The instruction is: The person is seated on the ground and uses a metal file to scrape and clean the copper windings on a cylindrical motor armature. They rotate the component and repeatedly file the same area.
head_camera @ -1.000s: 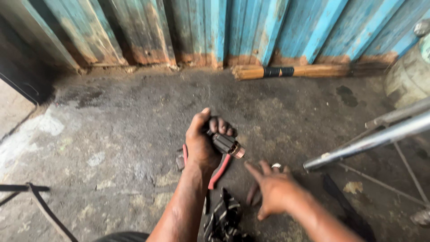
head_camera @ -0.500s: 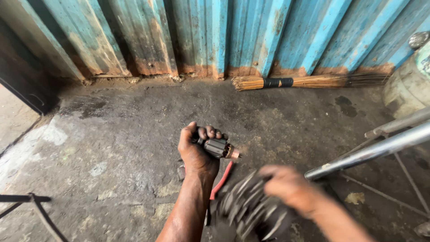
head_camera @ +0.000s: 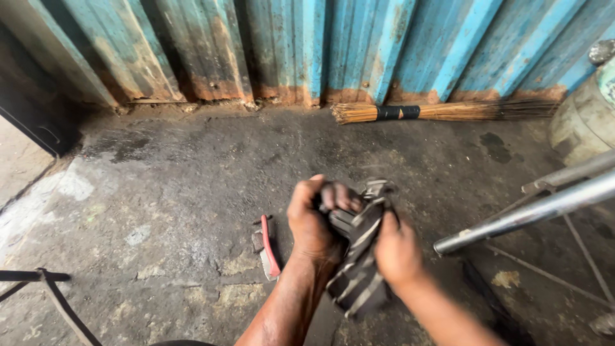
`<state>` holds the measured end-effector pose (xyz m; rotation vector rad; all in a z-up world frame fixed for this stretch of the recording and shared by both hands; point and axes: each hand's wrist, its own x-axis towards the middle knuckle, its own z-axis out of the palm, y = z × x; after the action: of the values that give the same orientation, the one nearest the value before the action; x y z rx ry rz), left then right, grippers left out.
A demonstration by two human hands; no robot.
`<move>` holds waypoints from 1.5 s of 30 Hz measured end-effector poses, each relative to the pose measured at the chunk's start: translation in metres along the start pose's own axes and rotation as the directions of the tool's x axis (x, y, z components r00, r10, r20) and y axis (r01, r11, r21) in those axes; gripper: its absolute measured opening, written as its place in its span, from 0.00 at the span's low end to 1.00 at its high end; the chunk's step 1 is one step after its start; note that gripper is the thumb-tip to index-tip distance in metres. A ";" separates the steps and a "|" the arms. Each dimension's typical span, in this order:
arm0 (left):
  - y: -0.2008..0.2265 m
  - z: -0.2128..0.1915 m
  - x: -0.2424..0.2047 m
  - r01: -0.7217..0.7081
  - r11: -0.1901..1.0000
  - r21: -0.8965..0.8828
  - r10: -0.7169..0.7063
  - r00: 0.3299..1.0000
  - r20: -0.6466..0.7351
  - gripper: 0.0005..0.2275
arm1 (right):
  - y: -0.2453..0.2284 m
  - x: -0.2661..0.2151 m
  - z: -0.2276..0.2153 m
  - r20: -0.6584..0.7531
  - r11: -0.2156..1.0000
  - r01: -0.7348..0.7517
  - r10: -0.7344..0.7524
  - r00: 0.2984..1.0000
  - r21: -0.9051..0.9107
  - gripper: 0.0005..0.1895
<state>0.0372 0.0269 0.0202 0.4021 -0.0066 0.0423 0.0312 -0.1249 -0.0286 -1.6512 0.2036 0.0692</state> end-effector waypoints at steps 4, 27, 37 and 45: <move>0.036 0.015 -0.005 0.062 0.998 0.009 -0.061 0.953 0.296 0.16 | 0.046 -0.012 0.014 0.374 0.936 -0.067 0.203 0.905 -0.345 0.16; 0.114 -0.043 0.027 -0.362 0.919 -0.156 0.304 0.902 -0.306 0.10 | 0.075 -0.028 0.198 0.451 0.361 0.451 -0.091 0.888 -0.816 0.21; 0.089 -0.056 0.042 -0.060 0.996 -0.060 0.034 0.930 -0.365 0.08 | 0.050 0.014 0.136 0.475 0.735 0.013 0.425 0.770 -0.678 0.20; 0.044 -0.045 0.022 0.110 0.994 0.028 -0.090 0.913 -0.398 0.30 | -0.024 -0.028 -0.013 0.313 0.981 0.063 -0.118 0.942 0.182 0.13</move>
<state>0.0570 0.0857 -0.0032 0.4378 0.4179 0.0222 0.0070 -0.1331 0.0009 -1.4529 -0.1150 0.2442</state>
